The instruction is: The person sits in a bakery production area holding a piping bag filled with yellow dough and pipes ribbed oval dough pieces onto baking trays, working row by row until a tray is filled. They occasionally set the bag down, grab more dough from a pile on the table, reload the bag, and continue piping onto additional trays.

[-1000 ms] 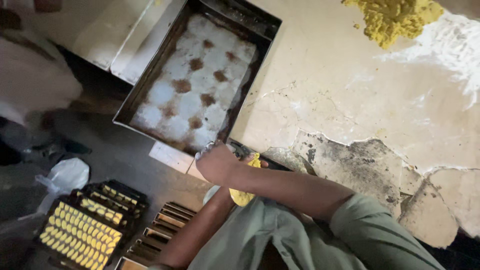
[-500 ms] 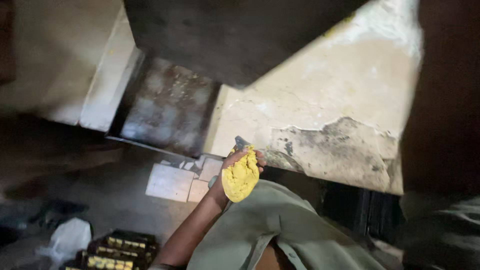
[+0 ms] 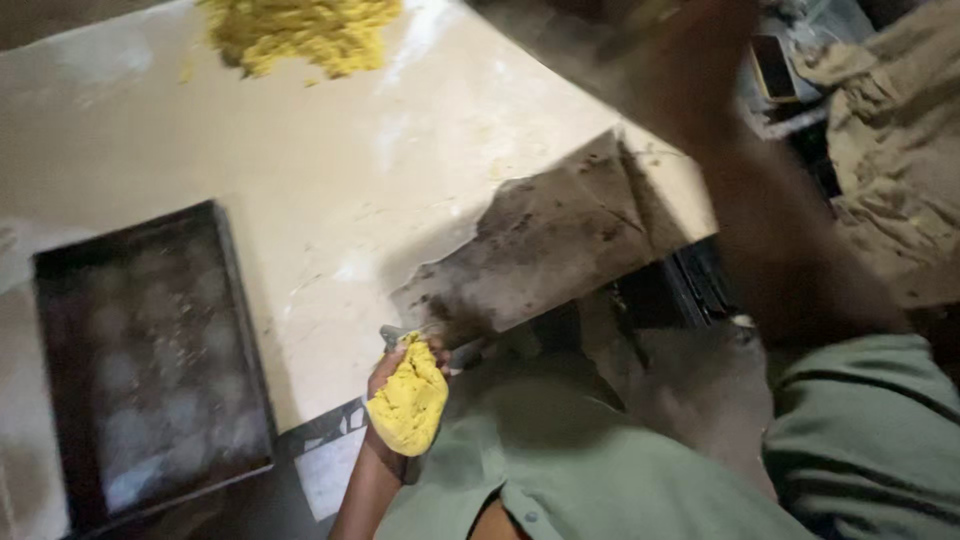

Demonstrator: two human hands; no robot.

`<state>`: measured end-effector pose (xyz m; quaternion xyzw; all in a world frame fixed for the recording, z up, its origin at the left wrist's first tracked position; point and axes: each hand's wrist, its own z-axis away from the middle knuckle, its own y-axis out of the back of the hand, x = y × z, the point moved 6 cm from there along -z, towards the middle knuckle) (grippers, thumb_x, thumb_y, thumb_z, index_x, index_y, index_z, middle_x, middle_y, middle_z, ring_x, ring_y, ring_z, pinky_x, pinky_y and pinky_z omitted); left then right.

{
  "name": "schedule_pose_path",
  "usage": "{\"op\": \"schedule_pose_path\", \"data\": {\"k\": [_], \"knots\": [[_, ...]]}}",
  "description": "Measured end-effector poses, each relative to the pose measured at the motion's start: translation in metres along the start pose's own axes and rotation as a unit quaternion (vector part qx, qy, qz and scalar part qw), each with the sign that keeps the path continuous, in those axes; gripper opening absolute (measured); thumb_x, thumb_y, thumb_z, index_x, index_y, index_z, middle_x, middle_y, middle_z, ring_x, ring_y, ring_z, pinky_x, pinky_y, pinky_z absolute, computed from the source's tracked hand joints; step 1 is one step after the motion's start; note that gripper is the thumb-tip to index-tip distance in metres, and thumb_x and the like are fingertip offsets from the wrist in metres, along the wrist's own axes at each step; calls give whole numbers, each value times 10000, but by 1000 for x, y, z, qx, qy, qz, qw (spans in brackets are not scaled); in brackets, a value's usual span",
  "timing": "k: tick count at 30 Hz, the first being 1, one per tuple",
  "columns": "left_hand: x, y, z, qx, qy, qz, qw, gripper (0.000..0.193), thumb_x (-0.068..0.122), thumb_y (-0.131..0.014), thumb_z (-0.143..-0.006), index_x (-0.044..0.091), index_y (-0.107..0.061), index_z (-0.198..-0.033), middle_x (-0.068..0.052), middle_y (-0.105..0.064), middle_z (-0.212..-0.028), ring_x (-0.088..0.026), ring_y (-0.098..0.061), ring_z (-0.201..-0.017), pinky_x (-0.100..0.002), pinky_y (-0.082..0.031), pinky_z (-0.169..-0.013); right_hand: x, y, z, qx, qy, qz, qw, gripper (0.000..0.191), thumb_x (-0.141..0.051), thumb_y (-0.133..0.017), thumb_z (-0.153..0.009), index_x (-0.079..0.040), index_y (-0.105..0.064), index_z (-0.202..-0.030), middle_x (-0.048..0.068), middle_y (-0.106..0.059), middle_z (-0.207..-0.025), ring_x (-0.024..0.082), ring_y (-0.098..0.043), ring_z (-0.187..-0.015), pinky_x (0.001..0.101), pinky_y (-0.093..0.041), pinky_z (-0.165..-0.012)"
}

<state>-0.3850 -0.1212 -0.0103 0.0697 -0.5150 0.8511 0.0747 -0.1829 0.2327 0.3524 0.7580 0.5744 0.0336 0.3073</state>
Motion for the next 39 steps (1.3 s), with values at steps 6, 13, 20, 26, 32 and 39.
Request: {"op": "schedule_pose_path", "data": {"k": [6,13,20,26,32,39], "knots": [[-54,-80,-25,-14,22,-37,999,464,311,-543,-1032,-89,-634,-1249,-248,-716,-1096,-337,-705,-916,-417,-614,-781,-20,-85,181,-294,-97,-122,943,118,-130,-698,-747,-92,-660,-853,166,-668,-806,410,-668,-767,530,-523,-691],[-127,-128,-66,-1,-57,-25,998,492,308,-538,-1032,-111,-601,-1283,-253,-676,-1158,-340,-692,-1038,-420,-609,-900,32,-117,367,-489,-252,-382,742,302,-256,-627,-996,-117,-656,-1263,150,-723,-1058,305,-735,-965,439,-572,-841],[-167,-107,-71,66,-103,27,992,376,292,-506,-1005,44,-606,-1269,-227,-681,-1195,-370,-680,-1050,-470,-596,-857,320,-1,279,-261,-208,115,936,291,-266,-729,-1041,-17,-667,-1180,246,-697,-1082,462,-640,-1063,531,-521,-940],[-165,-80,-69,87,-114,56,988,428,367,-489,-1066,-4,-609,-1244,-239,-677,-1214,-387,-683,-1063,-505,-593,-897,361,-4,292,-402,-228,134,877,236,-152,-692,-897,13,-654,-1061,277,-670,-1002,486,-642,-956,531,-523,-848],[-141,-72,-94,48,-73,123,989,397,379,-493,-1082,30,-629,-1213,-207,-688,-1171,-395,-688,-1049,-546,-579,-942,260,-23,301,-433,-239,2,869,343,-113,-664,-863,13,-647,-1182,266,-675,-1006,464,-659,-925,521,-529,-806],[-108,-56,-148,106,97,17,990,416,436,-562,-1001,41,-638,-1106,-188,-712,-1011,-343,-716,-870,-510,-614,-799,109,-77,259,-410,-120,14,904,423,-192,-753,-915,5,-628,-1268,245,-671,-1156,447,-651,-1043,497,-519,-912]]}}
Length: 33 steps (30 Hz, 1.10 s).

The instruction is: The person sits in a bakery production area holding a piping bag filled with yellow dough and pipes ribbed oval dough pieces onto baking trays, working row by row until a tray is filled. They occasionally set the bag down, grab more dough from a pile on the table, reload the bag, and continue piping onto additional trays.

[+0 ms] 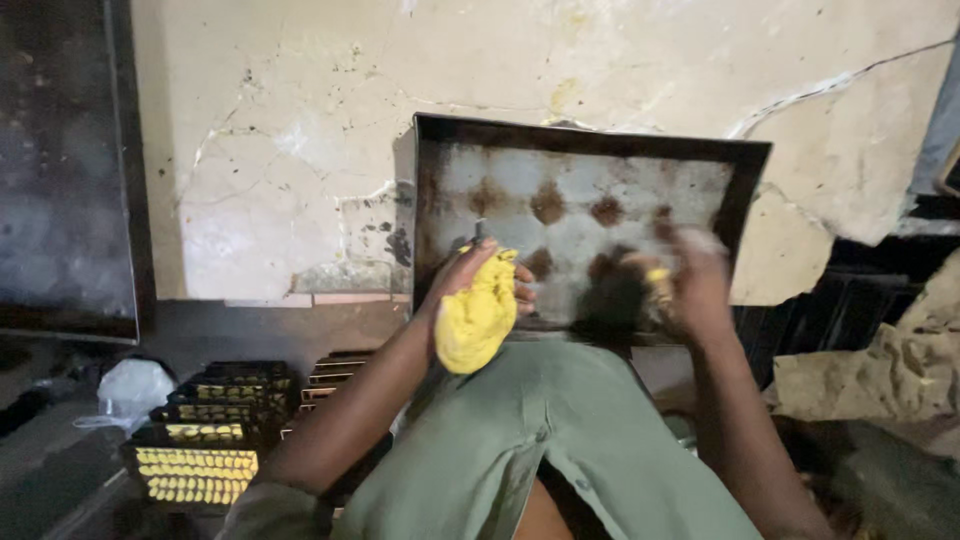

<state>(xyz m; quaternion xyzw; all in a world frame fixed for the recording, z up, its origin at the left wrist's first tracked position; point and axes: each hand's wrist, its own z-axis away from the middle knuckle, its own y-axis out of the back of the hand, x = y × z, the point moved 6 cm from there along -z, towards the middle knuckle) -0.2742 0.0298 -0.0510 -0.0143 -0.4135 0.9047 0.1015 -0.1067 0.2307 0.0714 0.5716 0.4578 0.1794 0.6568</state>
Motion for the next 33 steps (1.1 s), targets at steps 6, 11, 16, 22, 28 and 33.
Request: {"op": "schedule_pose_path", "data": {"k": [6,11,16,22,28,33], "knots": [[45,-4,-16,-60,46,38,996,418,476,-627,-1029,69,-685,-1103,-99,-711,-843,-200,-694,-675,-344,-575,-572,-80,-122,-88,-347,66,-97,930,584,-374,-831,-778,-22,-664,-1213,233,-696,-882,418,-670,-838,500,-530,-764],[88,7,-49,-23,3,78,997,343,441,-625,-1042,101,-640,-1088,-73,-700,-897,-221,-698,-745,-393,-601,-665,-96,-140,-162,-188,182,-34,964,426,-241,-746,-735,-58,-726,-1119,189,-683,-804,398,-677,-769,509,-545,-706],[91,17,-76,-34,-18,115,993,441,474,-550,-1020,85,-645,-1204,-66,-746,-1057,-222,-728,-907,-412,-620,-812,-106,-166,-175,-163,153,58,973,168,-170,-719,-756,-107,-715,-912,149,-656,-714,389,-667,-699,523,-515,-622],[71,22,-63,-32,-24,168,985,424,470,-496,-1055,131,-630,-1271,-45,-725,-1148,-204,-700,-1010,-401,-592,-878,-122,-158,-170,-125,79,32,989,170,-177,-694,-764,-93,-675,-911,162,-669,-759,415,-659,-712,533,-506,-627],[75,1,-68,-92,75,190,975,387,428,-499,-1058,110,-630,-1235,-61,-715,-1101,-198,-704,-998,-367,-599,-920,-97,-136,-170,-300,94,-4,949,135,-100,-655,-838,-48,-657,-962,180,-643,-750,406,-655,-702,522,-533,-689],[50,15,-80,-33,51,100,993,431,546,-572,-1022,130,-669,-1081,-39,-690,-843,-187,-674,-688,-362,-573,-613,-97,-153,-153,-139,40,35,989,200,-128,-706,-791,-30,-648,-956,200,-661,-799,437,-651,-783,552,-508,-699]]}}
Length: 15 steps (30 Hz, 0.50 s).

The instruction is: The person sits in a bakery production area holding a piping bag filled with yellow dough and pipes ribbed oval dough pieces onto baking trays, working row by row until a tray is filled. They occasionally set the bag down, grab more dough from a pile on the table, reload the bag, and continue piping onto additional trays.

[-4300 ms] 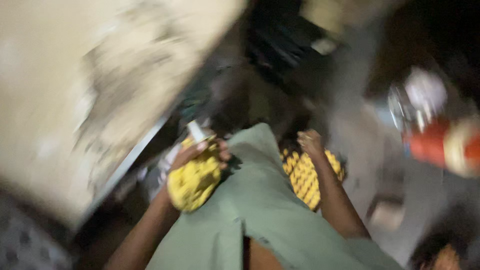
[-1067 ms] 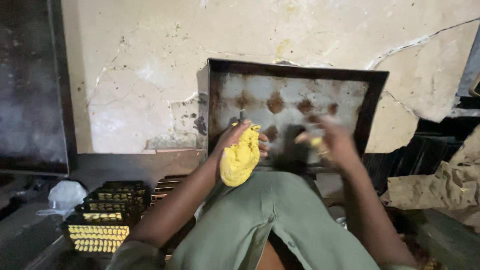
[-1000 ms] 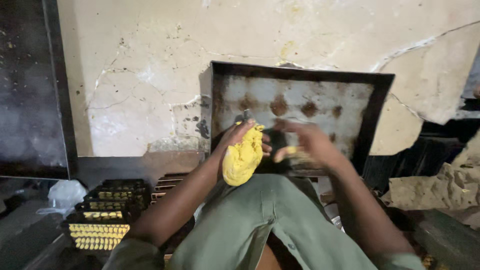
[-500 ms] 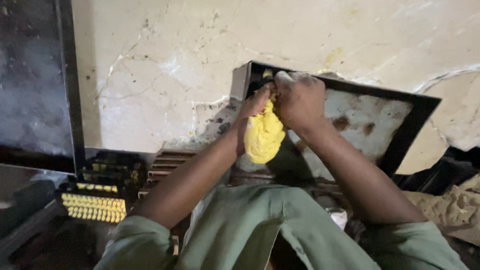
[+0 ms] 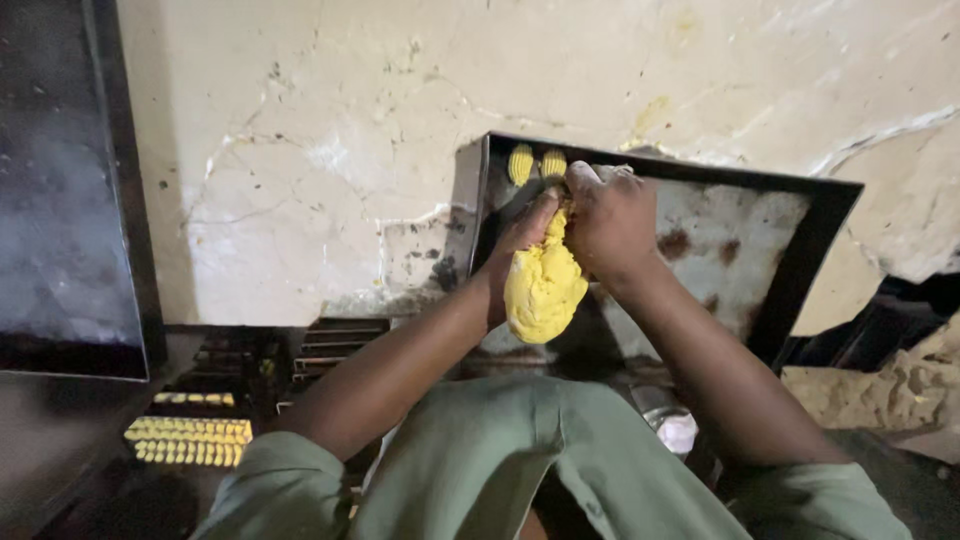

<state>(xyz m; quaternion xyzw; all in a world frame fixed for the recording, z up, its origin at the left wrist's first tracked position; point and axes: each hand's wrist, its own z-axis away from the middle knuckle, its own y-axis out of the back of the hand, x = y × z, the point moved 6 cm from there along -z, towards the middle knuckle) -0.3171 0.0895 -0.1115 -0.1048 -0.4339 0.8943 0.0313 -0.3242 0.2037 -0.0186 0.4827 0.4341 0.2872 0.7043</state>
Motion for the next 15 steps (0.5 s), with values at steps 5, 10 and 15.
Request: {"op": "schedule_pose_path", "data": {"k": [5,10,15], "knots": [[-4,-6,-13,-20,-2,-41,999,426,514,-600,-1069,100,-652,-1152,-35,-685,-892,-158,-652,-713,-332,-544,-616,33,10,-2,-209,57,-34,976,398,-204,-753,-718,-9,-681,-1057,215,-651,-728,442,-634,-679,548,-500,-613],[-18,-8,-36,10,42,-59,997,448,607,-551,-914,183,-623,-1038,-76,-652,-687,-237,-660,-538,-392,-570,-498,44,23,2,-77,5,44,996,212,-152,-720,-748,-82,-703,-948,188,-686,-816,423,-666,-781,521,-539,-728],[-42,10,-51,14,-5,-41,999,508,588,-599,-998,130,-629,-1214,-71,-688,-838,-241,-655,-619,-411,-561,-556,45,0,19,-114,-42,52,991,304,-226,-788,-702,-79,-725,-961,207,-690,-757,425,-676,-760,542,-522,-691]]}}
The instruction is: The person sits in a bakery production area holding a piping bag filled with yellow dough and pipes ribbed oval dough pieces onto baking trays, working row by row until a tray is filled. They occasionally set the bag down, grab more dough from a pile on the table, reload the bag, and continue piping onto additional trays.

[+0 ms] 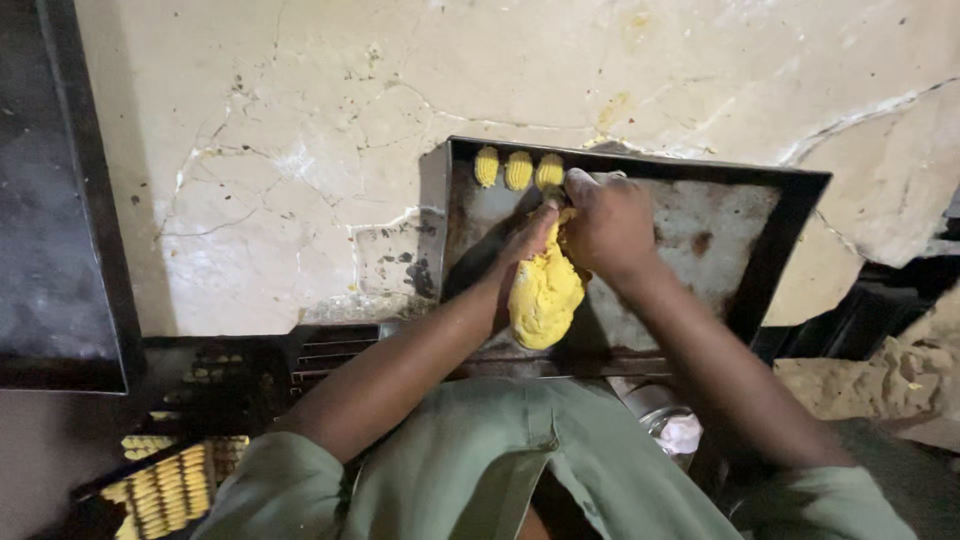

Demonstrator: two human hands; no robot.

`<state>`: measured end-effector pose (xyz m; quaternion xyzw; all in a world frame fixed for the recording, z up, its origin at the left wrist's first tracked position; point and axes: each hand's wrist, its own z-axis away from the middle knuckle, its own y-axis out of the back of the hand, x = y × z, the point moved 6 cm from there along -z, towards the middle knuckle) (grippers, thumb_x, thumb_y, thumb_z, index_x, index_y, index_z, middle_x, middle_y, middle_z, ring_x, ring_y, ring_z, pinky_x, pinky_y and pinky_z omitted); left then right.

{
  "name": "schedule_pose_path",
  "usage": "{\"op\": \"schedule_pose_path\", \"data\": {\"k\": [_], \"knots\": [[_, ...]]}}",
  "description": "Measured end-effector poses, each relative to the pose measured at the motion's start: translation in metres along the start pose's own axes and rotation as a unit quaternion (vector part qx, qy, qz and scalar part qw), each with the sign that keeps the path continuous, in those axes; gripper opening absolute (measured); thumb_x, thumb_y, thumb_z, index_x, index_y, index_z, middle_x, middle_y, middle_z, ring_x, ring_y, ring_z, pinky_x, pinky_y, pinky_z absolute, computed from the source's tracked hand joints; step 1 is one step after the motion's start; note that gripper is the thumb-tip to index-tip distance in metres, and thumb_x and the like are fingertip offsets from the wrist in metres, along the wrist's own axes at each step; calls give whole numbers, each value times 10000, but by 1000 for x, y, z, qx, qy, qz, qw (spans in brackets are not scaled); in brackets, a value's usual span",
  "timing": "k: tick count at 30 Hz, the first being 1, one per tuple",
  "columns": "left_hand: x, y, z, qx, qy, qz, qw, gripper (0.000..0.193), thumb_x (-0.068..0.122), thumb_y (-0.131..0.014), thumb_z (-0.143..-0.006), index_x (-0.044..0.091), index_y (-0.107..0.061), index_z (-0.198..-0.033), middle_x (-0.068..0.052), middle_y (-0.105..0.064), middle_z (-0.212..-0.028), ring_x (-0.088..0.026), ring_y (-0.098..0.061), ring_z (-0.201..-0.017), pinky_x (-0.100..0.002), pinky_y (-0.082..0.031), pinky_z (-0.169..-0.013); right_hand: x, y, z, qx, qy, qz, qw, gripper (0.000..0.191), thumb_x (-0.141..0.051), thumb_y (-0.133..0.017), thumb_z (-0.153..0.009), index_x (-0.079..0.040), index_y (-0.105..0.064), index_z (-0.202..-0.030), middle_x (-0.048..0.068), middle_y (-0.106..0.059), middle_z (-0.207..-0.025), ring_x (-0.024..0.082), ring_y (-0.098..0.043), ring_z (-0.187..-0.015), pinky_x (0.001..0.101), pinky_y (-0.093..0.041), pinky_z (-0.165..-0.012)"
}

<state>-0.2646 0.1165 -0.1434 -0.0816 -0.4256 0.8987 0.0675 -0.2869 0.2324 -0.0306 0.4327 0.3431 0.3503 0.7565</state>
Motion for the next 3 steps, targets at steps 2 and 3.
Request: {"op": "schedule_pose_path", "data": {"k": [2,3], "knots": [[-1,2,-7,17,-1,-37,999,533,557,-632,-1031,85,-631,-1276,-83,-714,-965,-239,-688,-760,-421,-575,-665,15,7,-1,-123,27,-45,991,439,-263,-788,-683,-97,-717,-1083,211,-719,-869,398,-694,-844,530,-530,-754],[7,2,-16,34,-10,-80,996,548,533,-645,-1026,62,-643,-1306,-90,-735,-1051,-230,-715,-861,-425,-588,-744,27,17,-2,-200,44,-91,975,514,-287,-777,-698,-120,-703,-1178,210,-741,-978,373,-706,-928,514,-537,-816]]}}
